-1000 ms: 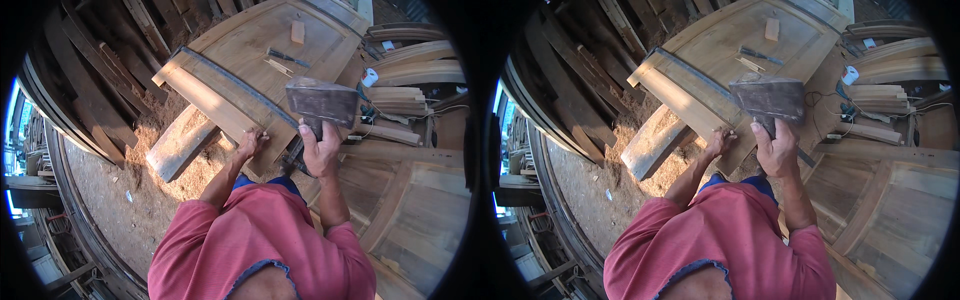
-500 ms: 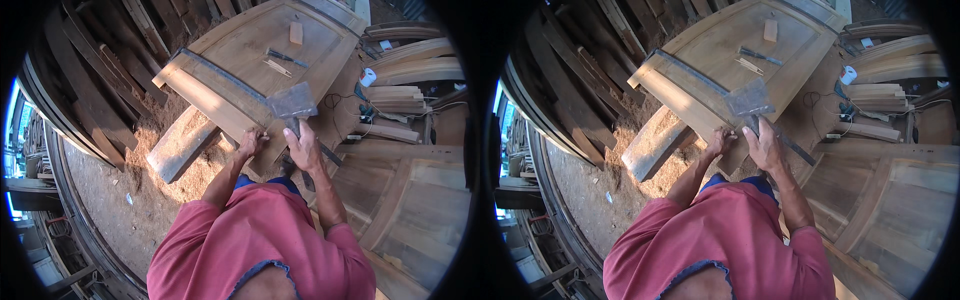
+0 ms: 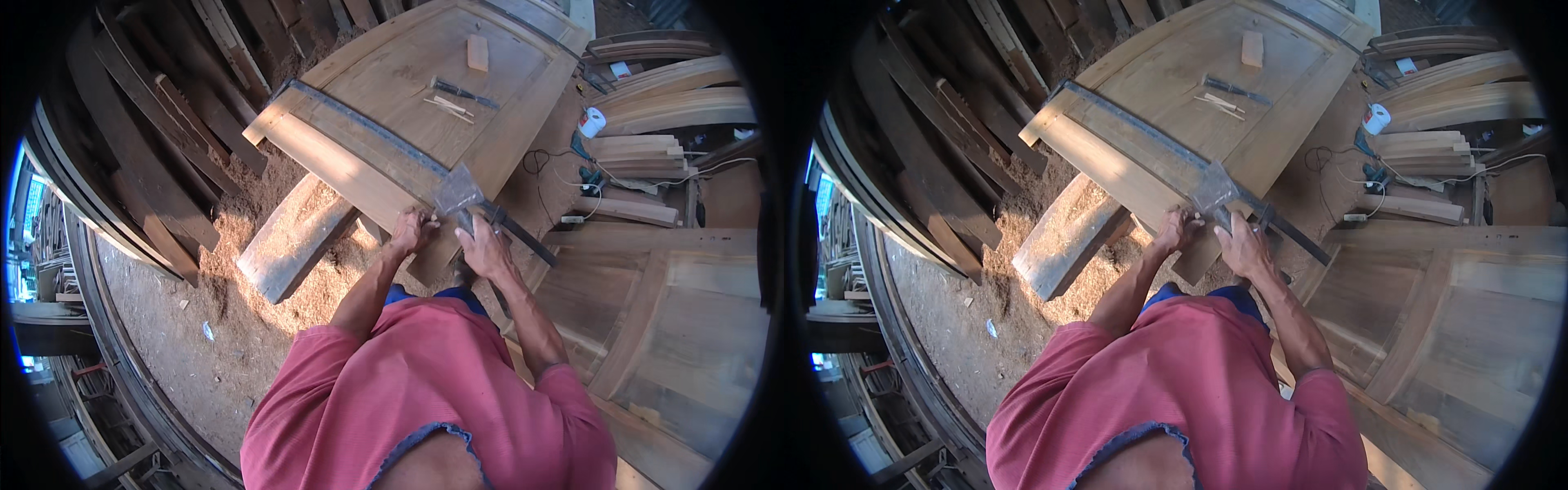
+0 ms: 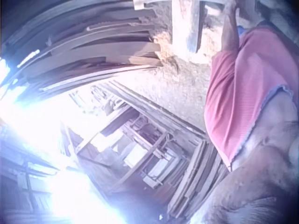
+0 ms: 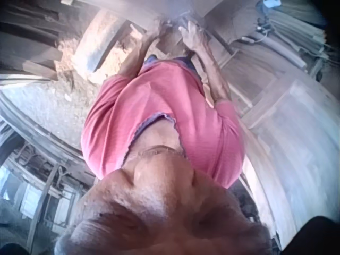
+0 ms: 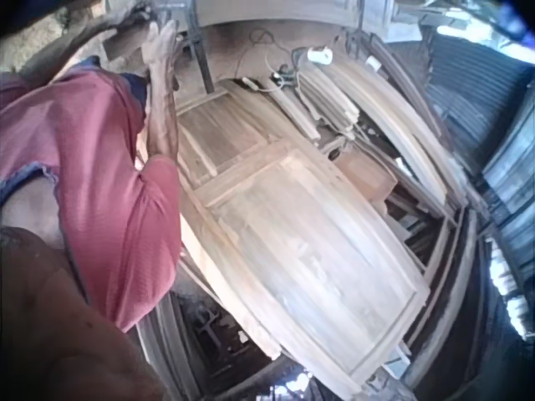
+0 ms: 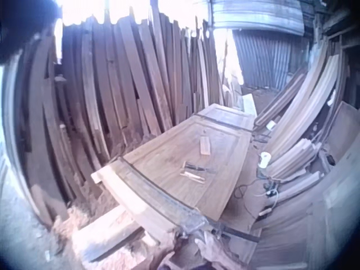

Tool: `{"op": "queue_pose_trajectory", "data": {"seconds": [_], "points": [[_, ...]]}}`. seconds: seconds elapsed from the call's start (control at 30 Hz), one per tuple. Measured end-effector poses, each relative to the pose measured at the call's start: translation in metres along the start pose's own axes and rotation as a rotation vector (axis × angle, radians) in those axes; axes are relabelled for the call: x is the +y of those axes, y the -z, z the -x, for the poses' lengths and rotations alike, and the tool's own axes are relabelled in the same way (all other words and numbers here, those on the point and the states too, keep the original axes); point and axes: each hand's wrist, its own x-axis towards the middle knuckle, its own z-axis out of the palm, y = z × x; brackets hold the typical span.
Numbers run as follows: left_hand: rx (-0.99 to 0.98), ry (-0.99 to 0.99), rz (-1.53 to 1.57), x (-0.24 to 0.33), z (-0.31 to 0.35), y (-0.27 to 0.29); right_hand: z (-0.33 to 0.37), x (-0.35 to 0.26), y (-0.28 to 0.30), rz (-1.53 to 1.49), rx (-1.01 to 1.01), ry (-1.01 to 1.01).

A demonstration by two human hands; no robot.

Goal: The person secures a wooden panel into a door frame by hammering small wooden wedges into the joints and tightening a large metal clamp across the frame.

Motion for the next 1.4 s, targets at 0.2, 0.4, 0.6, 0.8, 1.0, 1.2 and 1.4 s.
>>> {"op": "queue_pose_trajectory", "data": {"seconds": [0.2,0.4,0.6,0.8,1.0,1.2,1.4], "points": [[0.015,-0.018,-0.007,0.015,0.001,0.023,0.02,-0.072,0.064,-0.324,0.528,0.427],[0.045,-0.148,0.014,-0.022,-0.003,-0.001,0.006,-0.012,-0.019,-0.026,0.182,0.167],[-0.027,0.056,0.043,-0.002,-0.005,0.009,0.019,-0.055,0.022,-0.193,0.159,0.057],[0.003,0.016,-0.001,-0.006,-0.003,0.007,0.027,-0.048,-0.005,-0.176,0.547,0.457],[0.067,-0.043,0.046,-0.03,-0.007,-0.004,0.006,-0.02,-0.005,0.014,-0.017,-0.114],[0.003,0.026,-0.099,-0.002,-0.003,0.017,0.018,0.005,-0.042,-0.075,0.169,0.072],[0.345,0.279,0.08,-0.009,0.069,0.032,0.018,0.055,-0.029,-0.287,0.072,-0.236]]}}
